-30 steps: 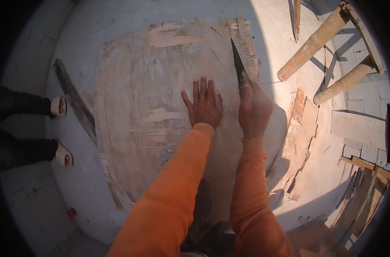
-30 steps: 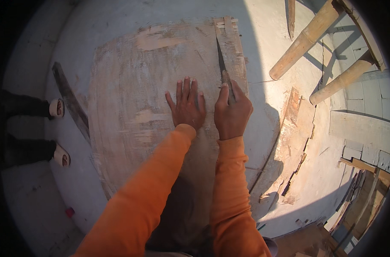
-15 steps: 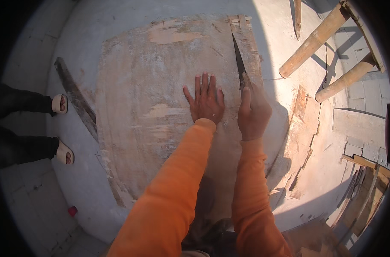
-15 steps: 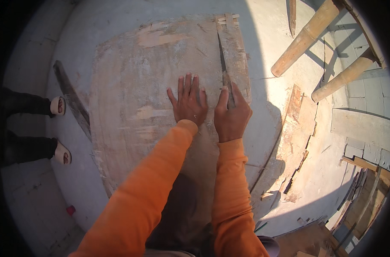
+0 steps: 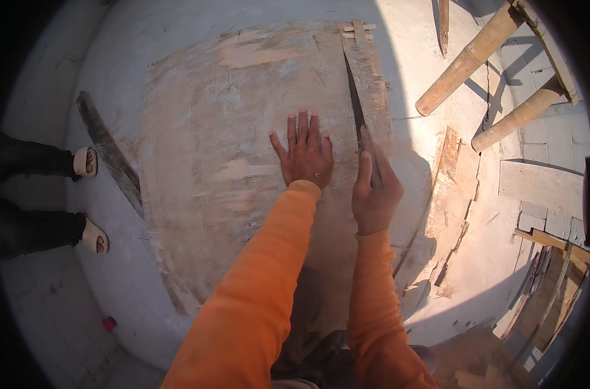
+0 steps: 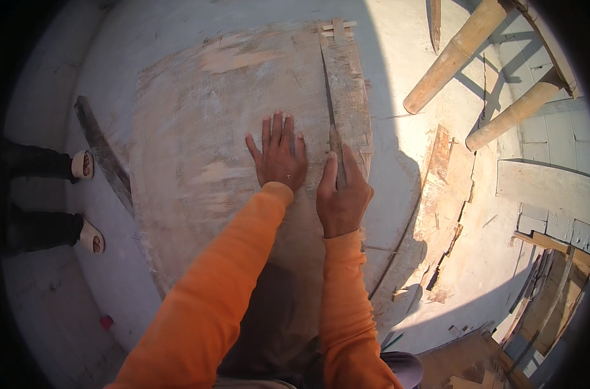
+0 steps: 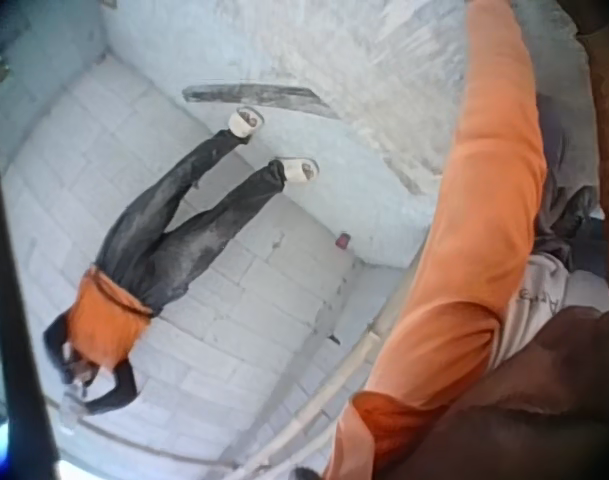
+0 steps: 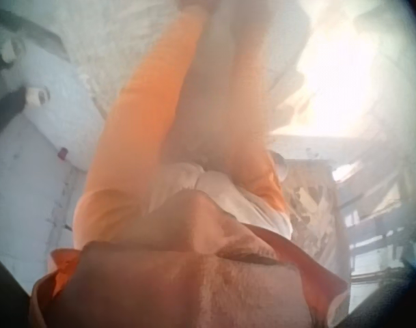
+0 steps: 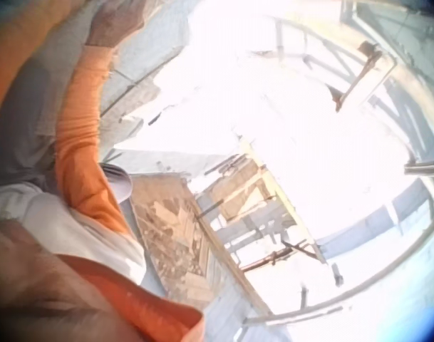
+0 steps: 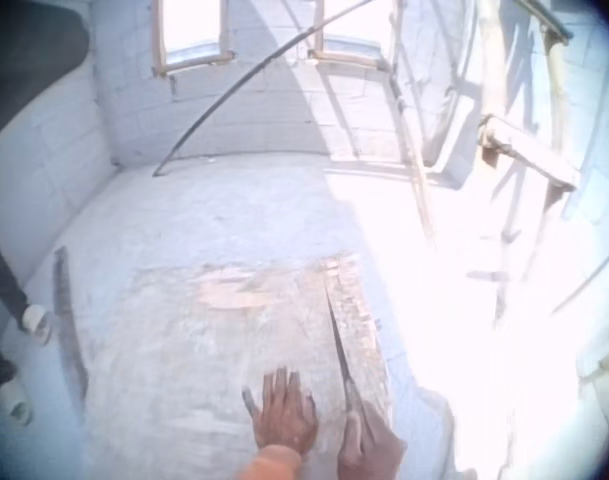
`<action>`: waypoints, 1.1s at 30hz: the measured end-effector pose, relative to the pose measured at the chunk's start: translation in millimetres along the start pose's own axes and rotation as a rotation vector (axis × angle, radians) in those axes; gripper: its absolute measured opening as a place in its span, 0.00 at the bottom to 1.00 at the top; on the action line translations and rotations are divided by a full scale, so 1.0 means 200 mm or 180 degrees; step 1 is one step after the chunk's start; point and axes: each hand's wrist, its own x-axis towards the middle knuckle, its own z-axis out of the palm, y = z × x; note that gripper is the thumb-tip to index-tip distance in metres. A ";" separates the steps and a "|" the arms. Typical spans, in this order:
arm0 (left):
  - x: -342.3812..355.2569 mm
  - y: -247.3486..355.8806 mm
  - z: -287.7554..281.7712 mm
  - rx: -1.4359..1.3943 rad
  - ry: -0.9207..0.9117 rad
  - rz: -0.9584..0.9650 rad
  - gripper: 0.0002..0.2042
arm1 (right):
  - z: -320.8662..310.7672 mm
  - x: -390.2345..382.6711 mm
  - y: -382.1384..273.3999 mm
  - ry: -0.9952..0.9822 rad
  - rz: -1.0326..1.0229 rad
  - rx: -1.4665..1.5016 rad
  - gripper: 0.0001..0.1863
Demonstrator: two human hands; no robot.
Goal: The person uses a saw to cut a piece of plywood on a construction site. They hold the wood steady with one hand while sawing through it with the other.
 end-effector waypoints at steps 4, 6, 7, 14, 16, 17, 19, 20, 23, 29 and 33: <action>0.02 -0.07 -0.05 0.0065 0.0095 -0.0037 0.27 | -0.36 -0.54 -0.16 -0.0096 0.0347 -0.0140 0.17; 0.04 -0.04 -0.04 0.0056 0.0175 -0.0001 0.27 | -0.38 -0.55 -0.13 0.0029 0.0150 -0.0056 0.17; 0.02 -0.03 -0.02 0.0041 0.0176 0.0047 0.27 | -0.28 -0.44 -0.12 -0.0023 0.0353 0.0048 0.17; 0.04 -0.04 -0.02 0.0204 0.0132 0.0065 0.27 | -0.05 -0.07 -0.03 -0.0128 0.0329 0.0141 0.18; 0.02 -0.10 -0.04 0.0115 0.0181 -0.0007 0.27 | -0.33 -0.50 -0.14 -0.0170 0.0588 0.0005 0.18; 0.02 -0.06 -0.03 0.0051 0.0169 0.0011 0.27 | -0.43 -0.60 -0.14 -0.0131 0.0491 -0.0177 0.18; 0.02 -0.04 -0.04 0.0003 0.0184 0.0036 0.27 | -0.41 -0.59 -0.13 -0.0056 0.0251 -0.0255 0.18; 0.02 -0.04 -0.03 0.0014 0.0183 0.0035 0.27 | -0.36 -0.54 -0.12 -0.0039 0.0310 -0.0154 0.18; 0.05 0.01 -0.02 0.0004 0.0207 0.0086 0.27 | -0.03 -0.05 -0.02 0.0012 0.0309 0.0230 0.18; 0.03 -0.09 -0.05 0.0166 0.0143 -0.0026 0.27 | -0.20 -0.37 -0.09 -0.0113 0.0368 0.0014 0.17; 0.03 -0.04 -0.04 0.0082 0.0120 0.0015 0.27 | -0.50 -0.70 -0.15 -0.0112 0.0335 -0.0321 0.19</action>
